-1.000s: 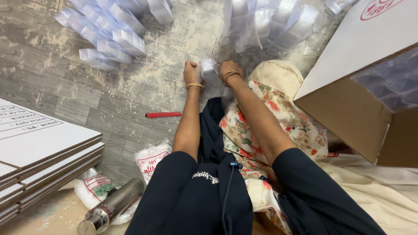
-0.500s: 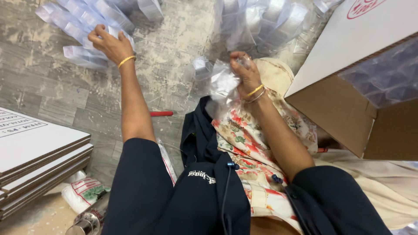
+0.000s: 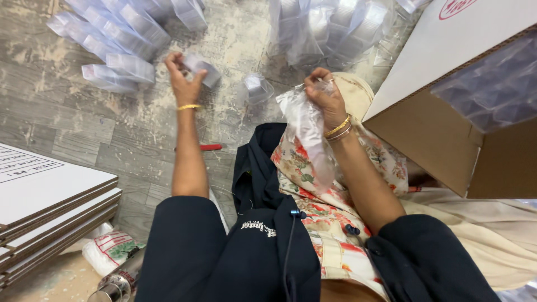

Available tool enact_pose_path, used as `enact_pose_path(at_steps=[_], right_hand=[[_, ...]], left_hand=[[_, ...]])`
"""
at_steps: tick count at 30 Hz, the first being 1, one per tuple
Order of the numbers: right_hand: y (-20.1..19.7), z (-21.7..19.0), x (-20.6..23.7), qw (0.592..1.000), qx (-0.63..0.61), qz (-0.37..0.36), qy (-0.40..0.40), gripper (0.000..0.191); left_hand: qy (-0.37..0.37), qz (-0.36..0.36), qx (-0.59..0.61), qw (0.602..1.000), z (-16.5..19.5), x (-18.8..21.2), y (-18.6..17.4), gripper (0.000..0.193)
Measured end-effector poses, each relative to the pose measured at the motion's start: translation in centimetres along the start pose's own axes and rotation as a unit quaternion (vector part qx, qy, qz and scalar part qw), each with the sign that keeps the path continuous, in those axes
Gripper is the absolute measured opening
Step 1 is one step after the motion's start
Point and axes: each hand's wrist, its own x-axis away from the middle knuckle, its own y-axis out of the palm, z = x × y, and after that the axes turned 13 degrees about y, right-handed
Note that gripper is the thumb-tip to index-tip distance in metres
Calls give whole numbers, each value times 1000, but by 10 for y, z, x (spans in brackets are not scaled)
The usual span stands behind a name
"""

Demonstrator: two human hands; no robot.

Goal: The person sits on the floor and packs small plastic-wrapped boxes into clear plastic bags, twisting the bags closed and placing the bagged items into a cardboard box, repeating the cycle for multiple items.

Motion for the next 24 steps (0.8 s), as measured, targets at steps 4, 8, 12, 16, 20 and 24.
enact_pose_path(at_steps=[4, 8, 12, 16, 20, 24], right_hand=[[-19, 1, 1, 996, 76, 37, 15, 31], [-23, -4, 2, 985, 158, 63, -28, 27], [-13, -8, 6, 970, 212, 86, -86, 15], [-1, -7, 14, 950, 253, 114, -144, 11], [18, -5, 12, 949, 249, 121, -153, 24], [40, -8, 13, 923, 307, 109, -205, 21]], left_hand=[[-27, -8, -25, 999, 1, 35, 46, 90], [-37, -48, -68, 996, 1, 36, 62, 88], [99, -20, -97, 990, 9, 28, 62, 92], [14, -15, 165, 986, 28, 34, 59, 80], [122, -184, 121, 968, 55, 48, 52, 69], [71, -209, 34, 975, 78, 53, 62, 86]])
